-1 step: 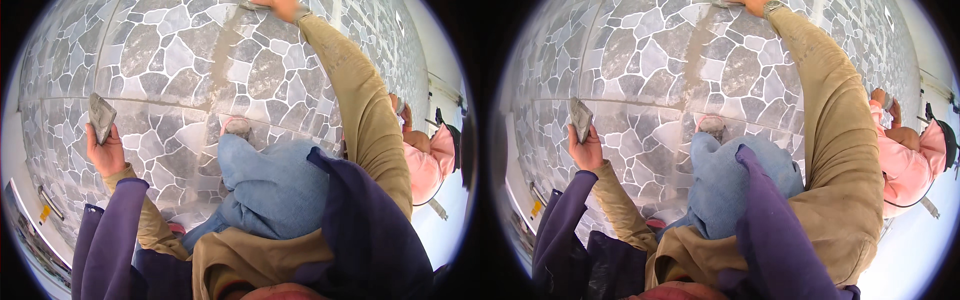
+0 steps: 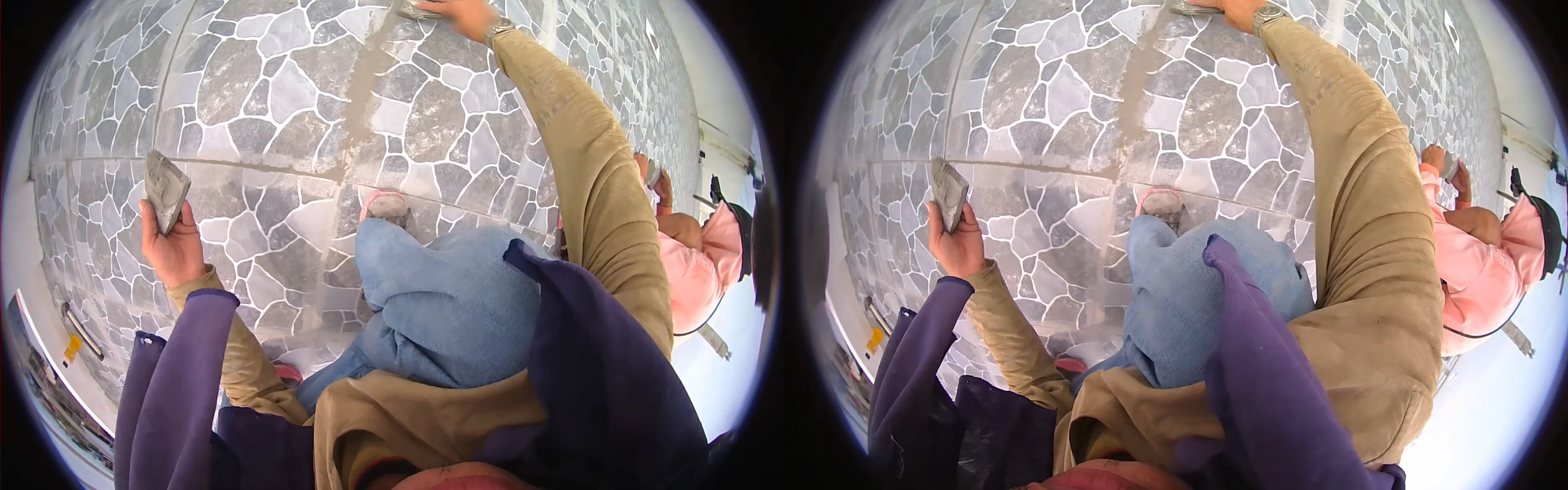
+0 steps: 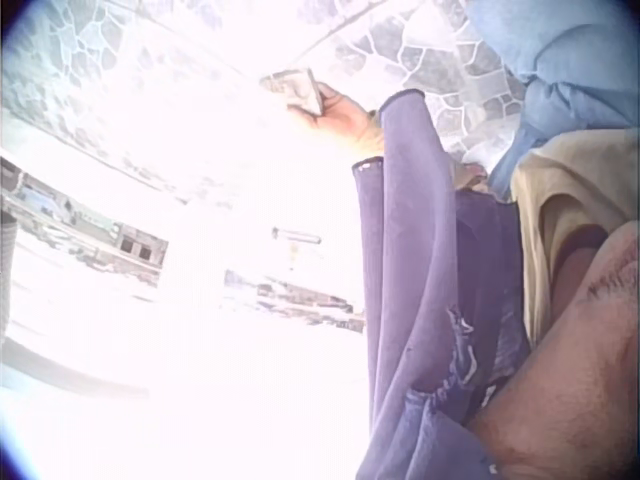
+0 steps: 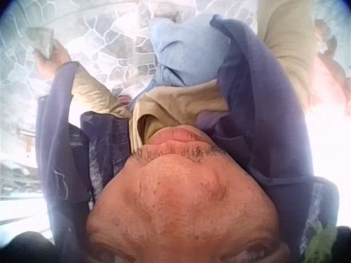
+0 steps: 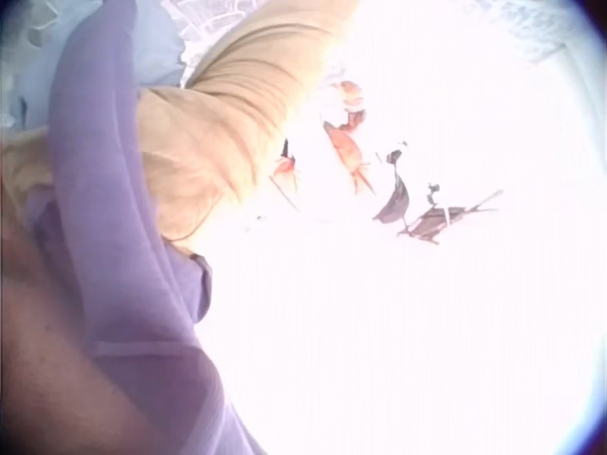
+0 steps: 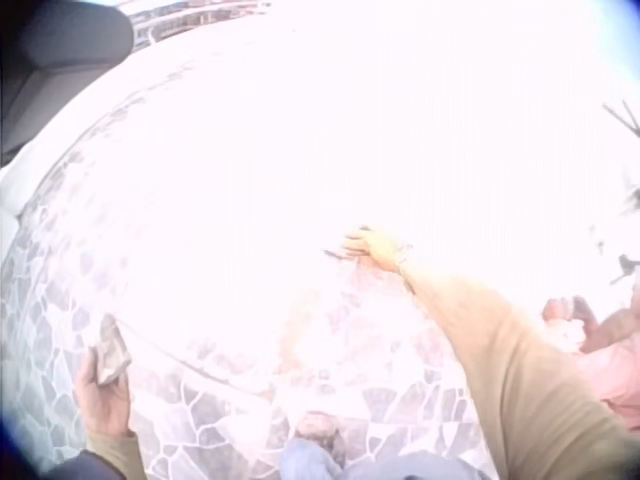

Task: The person applies mortar to tile fragments using a trowel and places them into gaps on a tiled floor.

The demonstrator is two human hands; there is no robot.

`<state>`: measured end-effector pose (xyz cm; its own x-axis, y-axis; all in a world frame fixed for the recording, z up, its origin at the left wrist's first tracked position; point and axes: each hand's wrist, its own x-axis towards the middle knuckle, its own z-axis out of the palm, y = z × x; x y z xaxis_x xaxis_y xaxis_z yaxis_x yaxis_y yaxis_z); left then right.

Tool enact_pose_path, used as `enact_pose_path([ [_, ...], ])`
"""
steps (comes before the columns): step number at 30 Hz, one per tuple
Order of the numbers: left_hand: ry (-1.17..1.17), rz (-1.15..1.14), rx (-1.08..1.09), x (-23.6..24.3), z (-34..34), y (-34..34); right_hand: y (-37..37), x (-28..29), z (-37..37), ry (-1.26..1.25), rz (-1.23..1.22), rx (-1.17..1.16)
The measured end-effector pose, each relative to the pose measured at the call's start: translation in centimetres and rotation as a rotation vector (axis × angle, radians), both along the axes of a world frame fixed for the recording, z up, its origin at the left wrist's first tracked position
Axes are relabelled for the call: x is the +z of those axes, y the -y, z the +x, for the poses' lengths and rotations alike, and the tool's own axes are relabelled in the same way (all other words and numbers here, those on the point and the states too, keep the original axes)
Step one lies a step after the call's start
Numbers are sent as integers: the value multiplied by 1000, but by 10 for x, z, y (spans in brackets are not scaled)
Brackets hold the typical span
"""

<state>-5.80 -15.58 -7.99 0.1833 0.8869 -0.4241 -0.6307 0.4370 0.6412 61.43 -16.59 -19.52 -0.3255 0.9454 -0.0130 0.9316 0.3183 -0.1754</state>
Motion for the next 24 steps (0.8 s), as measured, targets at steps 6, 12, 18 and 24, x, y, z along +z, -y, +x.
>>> enact_pose_path([
  [6, 41, 46, -7, 9, -8, 6, 49, 74, -14, 332, -62, -31],
  [12, 79, 36, 18, 1, -19, 3, 50, 94, -33, 1, -130, -570],
  [18, 77, 77, 84, 30, -34, -7, -17, 75, -137, -52, -127, -530],
  [24, 342, 76, -131, 10, -19, -35, 20, 21, -148, -141, -147, -556],
])
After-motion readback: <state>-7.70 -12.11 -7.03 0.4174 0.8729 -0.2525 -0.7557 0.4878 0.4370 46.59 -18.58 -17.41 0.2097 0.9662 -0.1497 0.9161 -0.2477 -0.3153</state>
